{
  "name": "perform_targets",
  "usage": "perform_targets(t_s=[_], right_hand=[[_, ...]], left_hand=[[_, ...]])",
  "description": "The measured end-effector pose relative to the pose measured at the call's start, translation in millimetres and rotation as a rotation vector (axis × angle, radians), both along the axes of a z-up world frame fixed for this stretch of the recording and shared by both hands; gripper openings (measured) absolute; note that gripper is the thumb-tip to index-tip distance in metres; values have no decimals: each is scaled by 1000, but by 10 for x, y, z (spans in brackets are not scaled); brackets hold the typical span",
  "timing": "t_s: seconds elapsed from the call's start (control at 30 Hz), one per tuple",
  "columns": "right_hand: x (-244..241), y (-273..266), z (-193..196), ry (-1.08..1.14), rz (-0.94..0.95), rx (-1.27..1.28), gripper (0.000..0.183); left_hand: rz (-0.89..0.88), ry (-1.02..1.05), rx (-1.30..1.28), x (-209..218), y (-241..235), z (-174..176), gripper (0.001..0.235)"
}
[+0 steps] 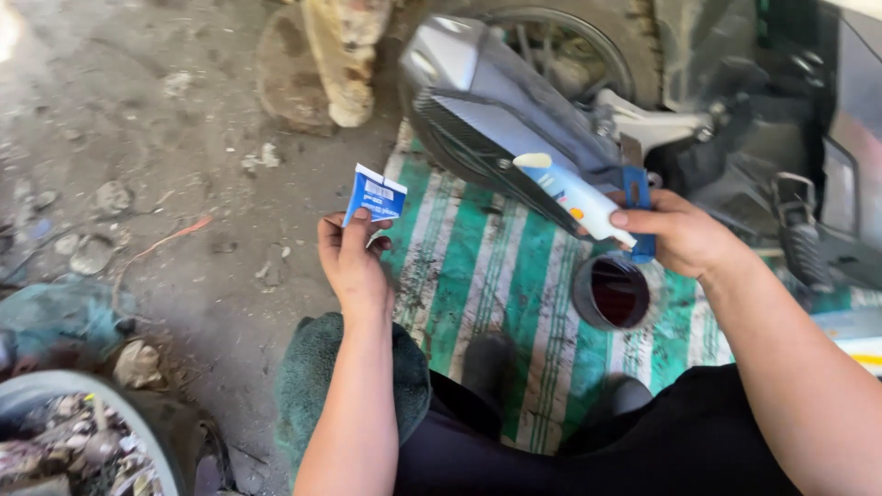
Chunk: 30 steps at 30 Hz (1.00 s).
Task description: The person wipes the motorcycle's exhaust pipe and surrounding area with a dark cloth. They then use a utility knife to cut open a tube of lubricant and squeeze the contents into a small metal container.
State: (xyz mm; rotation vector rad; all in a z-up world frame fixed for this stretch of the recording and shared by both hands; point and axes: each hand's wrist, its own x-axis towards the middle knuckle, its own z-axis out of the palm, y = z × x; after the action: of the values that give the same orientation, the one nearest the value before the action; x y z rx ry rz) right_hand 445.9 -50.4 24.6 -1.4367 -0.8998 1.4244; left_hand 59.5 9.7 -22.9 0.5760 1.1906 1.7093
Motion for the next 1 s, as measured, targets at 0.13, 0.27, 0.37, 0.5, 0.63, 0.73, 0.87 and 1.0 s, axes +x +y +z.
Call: perform_targets(t_s=[0.13, 0.27, 0.37, 0.5, 0.63, 0.73, 0.87, 1.0], right_hand=[[332, -369, 45, 41, -62, -27, 43], [647, -614, -95, -56, -154, 95, 46], [1039, -751, -292, -117, -160, 148, 57], [1441, -982, -678, -115, -223, 254, 64], [1387, -1099, -781, -114, -290, 321, 68], [1328, -1175, -911, -124, -300, 345, 67], [1177, -1289, -970, -157, -317, 359, 62], [1249, -1366, -1227, -221, -345, 362, 56]], left_hand=[[-215, -174, 61, 422, -68, 199, 20], [-219, -40, 100, 775, -125, 293, 22], [-276, -4, 136, 903, -195, 309, 23], [-304, 0, 175, 1077, -275, 370, 23], [-378, -5, 236, 1337, -363, 395, 24], [-432, 38, 267, 1520, -435, 394, 25], [-504, 97, 305, 1699, -513, 371, 25], [-519, 123, 334, 1733, -471, 280, 24]])
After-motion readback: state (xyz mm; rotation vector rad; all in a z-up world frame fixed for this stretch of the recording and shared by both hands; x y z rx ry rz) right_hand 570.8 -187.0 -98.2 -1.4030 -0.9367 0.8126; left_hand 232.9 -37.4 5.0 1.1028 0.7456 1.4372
